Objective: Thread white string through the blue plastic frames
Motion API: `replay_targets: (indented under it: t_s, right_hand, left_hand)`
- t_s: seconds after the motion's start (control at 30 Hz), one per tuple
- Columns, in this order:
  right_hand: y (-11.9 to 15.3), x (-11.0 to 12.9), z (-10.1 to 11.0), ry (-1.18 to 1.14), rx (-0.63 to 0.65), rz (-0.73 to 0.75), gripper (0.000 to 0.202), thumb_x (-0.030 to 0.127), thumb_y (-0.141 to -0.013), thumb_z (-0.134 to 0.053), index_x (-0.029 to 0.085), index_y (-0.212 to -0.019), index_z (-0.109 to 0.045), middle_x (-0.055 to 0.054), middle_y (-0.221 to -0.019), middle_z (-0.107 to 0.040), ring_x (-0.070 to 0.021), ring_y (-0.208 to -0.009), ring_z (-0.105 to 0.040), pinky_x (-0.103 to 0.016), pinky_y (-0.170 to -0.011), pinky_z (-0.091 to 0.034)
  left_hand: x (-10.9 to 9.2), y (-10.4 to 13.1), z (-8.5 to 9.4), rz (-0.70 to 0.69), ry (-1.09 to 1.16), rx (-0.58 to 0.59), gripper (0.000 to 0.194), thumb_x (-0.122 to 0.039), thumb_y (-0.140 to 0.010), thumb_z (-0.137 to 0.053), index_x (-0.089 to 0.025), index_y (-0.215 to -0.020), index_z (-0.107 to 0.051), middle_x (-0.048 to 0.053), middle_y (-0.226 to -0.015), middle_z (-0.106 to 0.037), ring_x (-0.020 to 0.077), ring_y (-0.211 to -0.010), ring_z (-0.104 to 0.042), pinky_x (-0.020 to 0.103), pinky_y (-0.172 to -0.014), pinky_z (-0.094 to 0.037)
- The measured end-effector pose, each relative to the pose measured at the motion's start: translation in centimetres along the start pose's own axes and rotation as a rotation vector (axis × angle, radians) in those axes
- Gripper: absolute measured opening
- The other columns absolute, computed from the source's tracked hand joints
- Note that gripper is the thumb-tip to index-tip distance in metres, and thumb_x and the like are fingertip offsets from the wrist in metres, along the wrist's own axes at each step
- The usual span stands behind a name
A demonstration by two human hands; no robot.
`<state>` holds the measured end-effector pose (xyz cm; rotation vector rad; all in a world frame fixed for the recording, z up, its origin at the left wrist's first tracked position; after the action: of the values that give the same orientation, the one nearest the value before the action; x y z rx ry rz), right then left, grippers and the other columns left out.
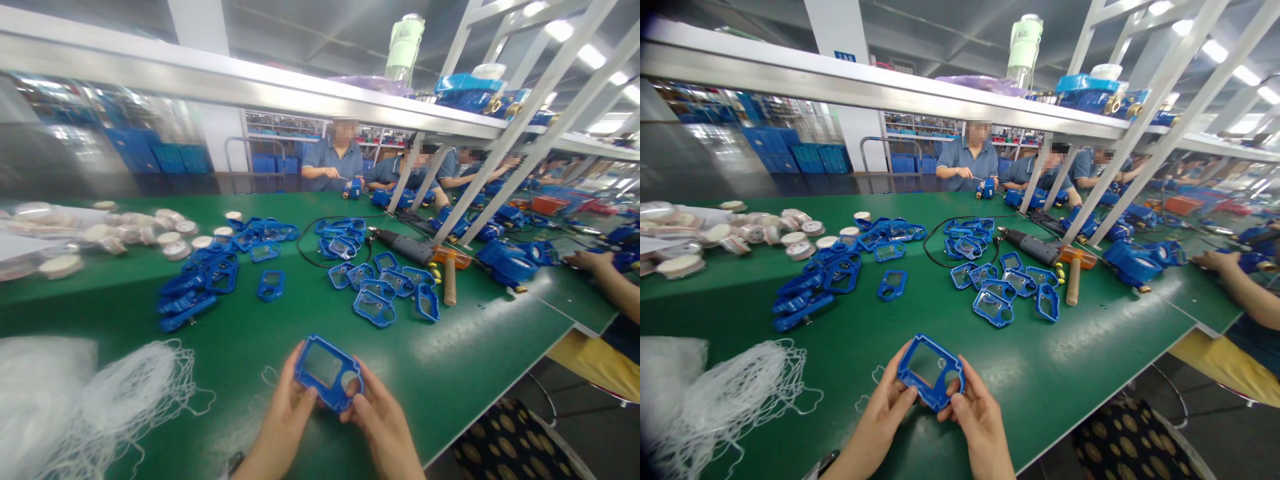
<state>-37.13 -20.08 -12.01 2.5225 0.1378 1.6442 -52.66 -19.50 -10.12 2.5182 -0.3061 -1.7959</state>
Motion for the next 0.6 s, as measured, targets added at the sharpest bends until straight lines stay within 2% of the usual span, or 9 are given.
replay_targets:
  t_s: [0.13, 0.23, 0.37, 0.53, 0.6]
  right_hand:
    - [-0.3, -0.7, 0.2, -0.006, 0.033, 0.026, 0.051, 0.038, -0.073, -0.07, 0.026, -0.121, -0.057, -0.004, -0.084, -0.062, -0.014, -0.06, -0.061, -0.028, -0.059, -0.05]
    - [-0.4, -1.0, 0.3, -0.02, 0.035, 0.044, 0.05, 0.038, -0.074, -0.069, 0.026, -0.121, -0.056, -0.004, -0.085, -0.062, -0.014, -0.061, -0.061, -0.029, -0.061, -0.051]
    - [-0.1, -1.4, 0.0, -0.025, 0.02, 0.063, 0.049, 0.036, -0.077, -0.067, 0.026, -0.123, -0.054, -0.004, -0.089, -0.063, -0.0126, -0.062, -0.06, -0.026, -0.061, -0.051]
    - [0.3, -2.0, -1.0, -0.041, -0.001, 0.119, 0.064, 0.03, -0.07, -0.073, 0.025, -0.128, -0.045, -0.008, -0.116, -0.061, -0.0214, -0.097, -0.062, -0.032, -0.086, -0.049]
    - [0.3, -2.2, -1.3, -0.019, -0.029, 0.135, 0.066, 0.03, -0.07, -0.072, 0.025, -0.129, -0.041, -0.009, -0.121, -0.058, -0.0229, -0.102, -0.06, -0.034, -0.092, -0.047]
  left_hand:
    - [0.0, 0.1, -0.7, -0.013, 0.092, 0.047, 0.101, -0.04, -0.076, -0.067, -0.018, -0.143, 0.005, 0.016, -0.131, -0.049, 0.0279, -0.116, -0.051, 0.035, -0.1, -0.038]
    - [0.3, 0.1, -0.7, -0.044, 0.099, 0.022, 0.1, -0.044, -0.076, -0.066, -0.02, -0.144, 0.003, 0.016, -0.13, -0.049, 0.0287, -0.115, -0.051, 0.039, -0.1, -0.038]
    - [0.8, 0.1, -0.8, -0.046, 0.09, 0.022, 0.109, -0.043, -0.073, -0.07, -0.022, -0.142, 0.011, 0.017, -0.13, -0.049, 0.0275, -0.109, -0.056, 0.04, -0.097, -0.041]
    - [1.1, 0.3, -0.8, -0.098, -0.054, -0.053, 0.104, -0.044, -0.074, -0.067, -0.021, -0.143, 0.007, 0.016, -0.127, -0.052, 0.0279, -0.106, -0.059, 0.04, -0.094, -0.045]
    - [1.5, 0.4, -0.8, -0.121, -0.116, -0.095, 0.099, -0.043, -0.074, -0.066, -0.021, -0.143, 0.002, 0.016, -0.127, -0.051, 0.0284, -0.106, -0.059, 0.041, -0.094, -0.045]
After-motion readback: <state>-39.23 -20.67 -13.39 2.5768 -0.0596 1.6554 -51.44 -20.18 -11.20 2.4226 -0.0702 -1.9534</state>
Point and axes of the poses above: each hand's wrist, its own y-axis away from the middle knuckle, its own z-axis out of the back of the hand, x = y × z, the point moved 3 cm from there along -y, towards the middle knuckle
